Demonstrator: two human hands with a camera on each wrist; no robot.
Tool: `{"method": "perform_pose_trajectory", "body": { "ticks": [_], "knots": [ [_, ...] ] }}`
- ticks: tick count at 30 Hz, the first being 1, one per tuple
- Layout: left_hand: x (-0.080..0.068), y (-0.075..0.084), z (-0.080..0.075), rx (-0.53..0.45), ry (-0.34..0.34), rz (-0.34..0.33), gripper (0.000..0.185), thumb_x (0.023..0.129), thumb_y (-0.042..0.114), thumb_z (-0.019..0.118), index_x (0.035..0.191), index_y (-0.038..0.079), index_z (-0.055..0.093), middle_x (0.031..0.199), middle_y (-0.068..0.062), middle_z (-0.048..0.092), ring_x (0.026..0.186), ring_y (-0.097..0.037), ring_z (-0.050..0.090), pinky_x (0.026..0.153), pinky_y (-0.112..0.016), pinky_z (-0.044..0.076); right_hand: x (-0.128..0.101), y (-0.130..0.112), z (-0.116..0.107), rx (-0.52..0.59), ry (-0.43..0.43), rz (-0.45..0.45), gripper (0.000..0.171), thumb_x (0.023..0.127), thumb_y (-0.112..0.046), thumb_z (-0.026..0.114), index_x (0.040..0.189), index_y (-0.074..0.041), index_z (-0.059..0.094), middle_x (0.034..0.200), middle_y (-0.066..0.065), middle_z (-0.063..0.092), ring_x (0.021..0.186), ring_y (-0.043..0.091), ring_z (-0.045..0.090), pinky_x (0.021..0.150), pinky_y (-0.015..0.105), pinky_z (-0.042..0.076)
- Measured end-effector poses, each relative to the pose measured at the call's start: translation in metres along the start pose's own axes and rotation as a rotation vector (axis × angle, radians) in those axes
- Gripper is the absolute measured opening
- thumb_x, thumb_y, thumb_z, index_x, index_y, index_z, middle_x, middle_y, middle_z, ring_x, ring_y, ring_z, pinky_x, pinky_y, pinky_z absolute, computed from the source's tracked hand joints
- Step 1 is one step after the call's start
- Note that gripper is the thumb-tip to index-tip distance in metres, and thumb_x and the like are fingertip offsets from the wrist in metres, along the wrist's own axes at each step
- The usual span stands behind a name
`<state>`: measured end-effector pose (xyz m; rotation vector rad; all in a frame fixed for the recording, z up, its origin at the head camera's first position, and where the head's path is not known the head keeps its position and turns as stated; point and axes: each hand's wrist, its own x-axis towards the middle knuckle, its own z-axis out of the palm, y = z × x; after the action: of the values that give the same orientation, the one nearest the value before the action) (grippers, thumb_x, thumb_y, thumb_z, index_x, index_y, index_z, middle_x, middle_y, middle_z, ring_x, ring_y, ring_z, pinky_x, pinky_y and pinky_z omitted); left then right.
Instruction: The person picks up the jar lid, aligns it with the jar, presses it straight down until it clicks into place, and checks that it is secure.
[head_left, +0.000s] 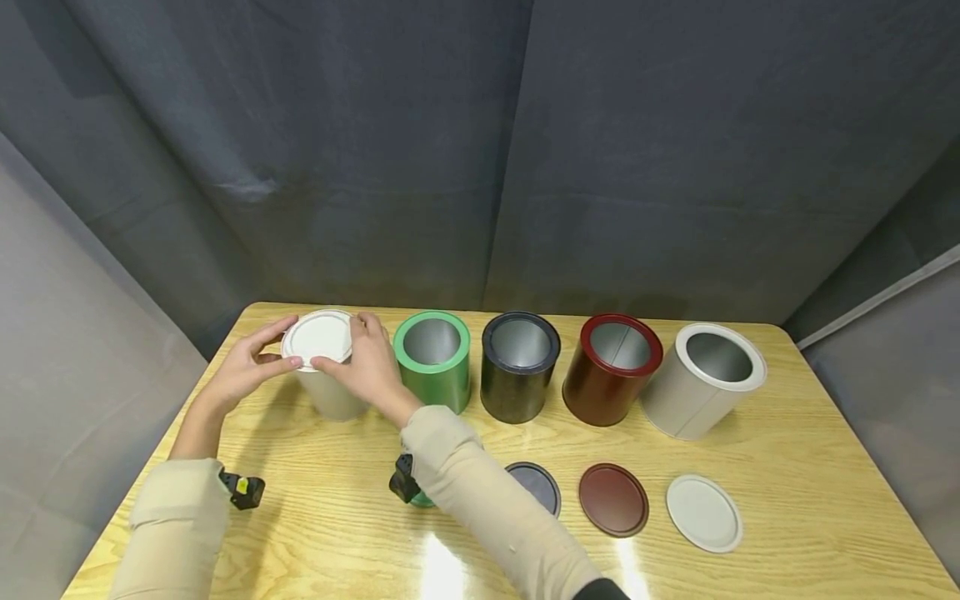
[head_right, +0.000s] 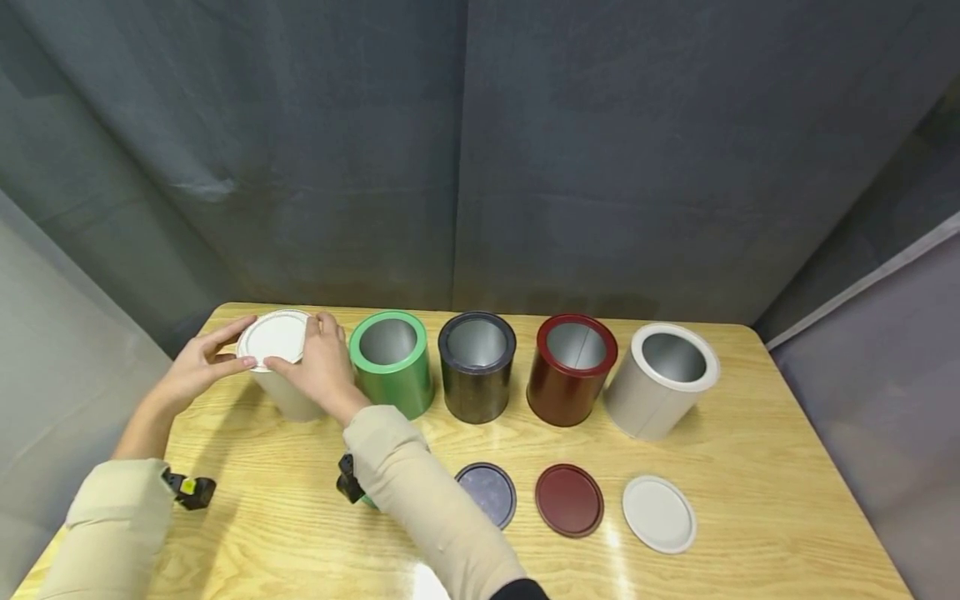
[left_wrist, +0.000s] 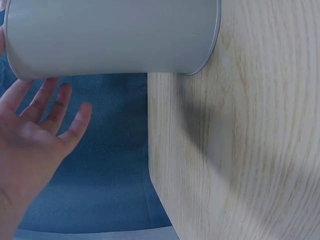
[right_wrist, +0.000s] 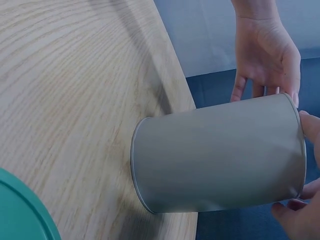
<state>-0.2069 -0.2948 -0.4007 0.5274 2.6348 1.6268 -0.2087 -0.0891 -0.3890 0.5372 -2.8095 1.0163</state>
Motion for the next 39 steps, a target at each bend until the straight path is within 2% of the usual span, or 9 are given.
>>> {"method": "perform_pose_trajectory", "body": {
  "ticks": [8,14,19,29,32,39],
  "knots": [
    [0.0,0.002,0.002,-0.003,0.04,0.037,0.057,0.084,0.002,0.063,0.134,-0.006,0.038,0.127,-0.012,0.044,0.103,-0.007,0.045,0.075,-0.014,0.044,-0.004,0.004,0.005,0.086,0.031,0.015,0.072,0.08,-0.046,0.064,0.135,-0.005,0.042,0.136,0.009,0.038,0.123,0.021,0.038,0.096,0.032,0.037],
    [0.0,0.003,0.004,0.016,0.064,0.045,0.055,0.083,0.002,0.064,0.132,-0.006,0.041,0.127,-0.014,0.045,0.104,-0.005,0.045,0.076,-0.014,0.044,-0.006,0.007,0.01,0.184,0.052,0.045,0.068,0.08,-0.04,0.065,0.135,-0.009,0.042,0.134,0.009,0.04,0.121,0.021,0.04,0.096,0.032,0.036],
    [0.001,0.001,0.005,0.01,0.076,0.056,0.054,0.081,-0.001,0.064,0.131,-0.007,0.043,0.124,-0.013,0.047,0.102,-0.007,0.046,0.075,-0.014,0.045,-0.006,0.008,0.011,0.221,0.042,0.075,0.068,0.081,-0.041,0.065,0.137,-0.011,0.04,0.135,0.009,0.038,0.122,0.021,0.039,0.097,0.034,0.035],
    [0.001,0.0,0.005,0.047,0.076,0.024,0.052,0.083,0.006,0.065,0.13,-0.004,0.045,0.12,-0.002,0.049,0.1,-0.01,0.047,0.072,-0.014,0.046,-0.007,0.008,0.013,0.259,0.034,0.096,0.068,0.081,-0.039,0.065,0.137,-0.012,0.039,0.135,0.009,0.038,0.122,0.022,0.039,0.098,0.034,0.034],
    [0.002,0.001,0.006,0.054,0.072,0.022,0.051,0.083,0.005,0.065,0.129,-0.004,0.045,0.119,-0.003,0.05,0.1,-0.01,0.047,0.071,-0.015,0.046,-0.007,0.008,0.013,0.269,0.03,0.103,0.069,0.081,-0.039,0.065,0.138,-0.012,0.038,0.135,0.01,0.038,0.122,0.022,0.039,0.098,0.035,0.034],
    [0.002,0.002,0.005,0.1,0.071,0.013,0.051,0.082,0.004,0.065,0.129,-0.002,0.046,0.121,-0.015,0.05,0.099,-0.007,0.047,0.071,-0.016,0.044,-0.007,0.009,0.014,0.284,0.027,0.101,0.068,0.081,-0.041,0.065,0.138,-0.015,0.039,0.136,0.009,0.038,0.122,0.021,0.039,0.097,0.035,0.035]
  ]
}}
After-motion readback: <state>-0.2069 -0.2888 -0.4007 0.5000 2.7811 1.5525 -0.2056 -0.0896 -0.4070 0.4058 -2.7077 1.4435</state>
